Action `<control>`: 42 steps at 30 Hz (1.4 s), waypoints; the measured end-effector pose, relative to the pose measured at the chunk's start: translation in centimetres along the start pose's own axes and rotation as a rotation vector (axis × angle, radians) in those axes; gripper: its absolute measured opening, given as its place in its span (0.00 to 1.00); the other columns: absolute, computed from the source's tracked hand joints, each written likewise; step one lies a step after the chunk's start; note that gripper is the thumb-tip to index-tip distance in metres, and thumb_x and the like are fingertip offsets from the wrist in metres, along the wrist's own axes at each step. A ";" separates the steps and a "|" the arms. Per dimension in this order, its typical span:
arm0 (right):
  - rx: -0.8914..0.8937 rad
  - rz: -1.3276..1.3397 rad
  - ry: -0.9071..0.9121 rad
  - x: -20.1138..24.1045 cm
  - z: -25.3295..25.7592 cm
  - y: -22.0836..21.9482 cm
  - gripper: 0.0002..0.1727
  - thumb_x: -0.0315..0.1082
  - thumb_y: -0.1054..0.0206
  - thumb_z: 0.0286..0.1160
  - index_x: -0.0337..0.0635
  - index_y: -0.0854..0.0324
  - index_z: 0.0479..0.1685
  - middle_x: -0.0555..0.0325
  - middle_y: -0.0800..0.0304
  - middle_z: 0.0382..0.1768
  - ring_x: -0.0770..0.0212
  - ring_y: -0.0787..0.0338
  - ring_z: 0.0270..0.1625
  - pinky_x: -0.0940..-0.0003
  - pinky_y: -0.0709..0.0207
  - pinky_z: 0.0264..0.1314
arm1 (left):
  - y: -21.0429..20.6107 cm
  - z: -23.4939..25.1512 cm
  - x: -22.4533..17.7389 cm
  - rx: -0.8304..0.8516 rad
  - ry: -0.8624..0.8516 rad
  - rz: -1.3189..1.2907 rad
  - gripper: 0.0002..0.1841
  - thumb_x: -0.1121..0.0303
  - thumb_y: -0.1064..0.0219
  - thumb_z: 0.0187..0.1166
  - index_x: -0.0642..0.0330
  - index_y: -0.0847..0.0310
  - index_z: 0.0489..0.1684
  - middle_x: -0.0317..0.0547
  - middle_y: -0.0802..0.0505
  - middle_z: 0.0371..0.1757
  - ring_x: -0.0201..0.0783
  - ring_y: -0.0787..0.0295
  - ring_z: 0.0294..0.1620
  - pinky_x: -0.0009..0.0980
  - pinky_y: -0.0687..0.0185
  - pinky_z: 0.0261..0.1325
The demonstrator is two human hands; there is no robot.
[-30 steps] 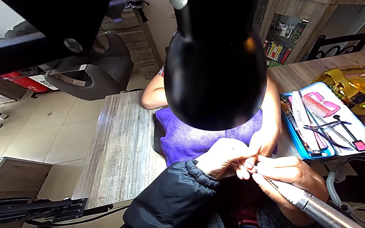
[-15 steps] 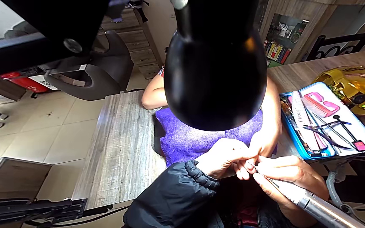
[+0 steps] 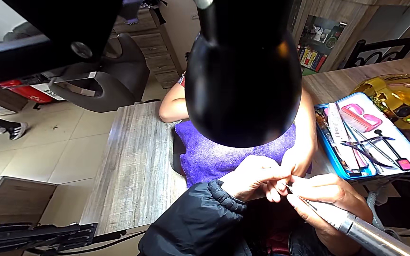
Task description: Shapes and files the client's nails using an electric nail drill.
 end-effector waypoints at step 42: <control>-0.037 0.059 0.110 0.7 -0.2 0.1 0.05 0.29 0.24 0.65 0.46 0.16 0.33 0.67 0.11 0.39 0.68 0.07 0.50 0.64 0.08 0.63 | -0.3 -0.3 0.6 0.113 0.063 -0.134 0.18 0.75 0.49 0.85 0.63 0.12 0.30 0.47 0.05 0.25 0.31 0.06 0.23 0.24 0.11 0.29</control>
Point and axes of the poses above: each hand's wrist, its own z-axis towards the middle knuckle, its own y-axis out of the back of the hand, x = y × z, the point moved 10 cm from there along z, towards the middle knuckle
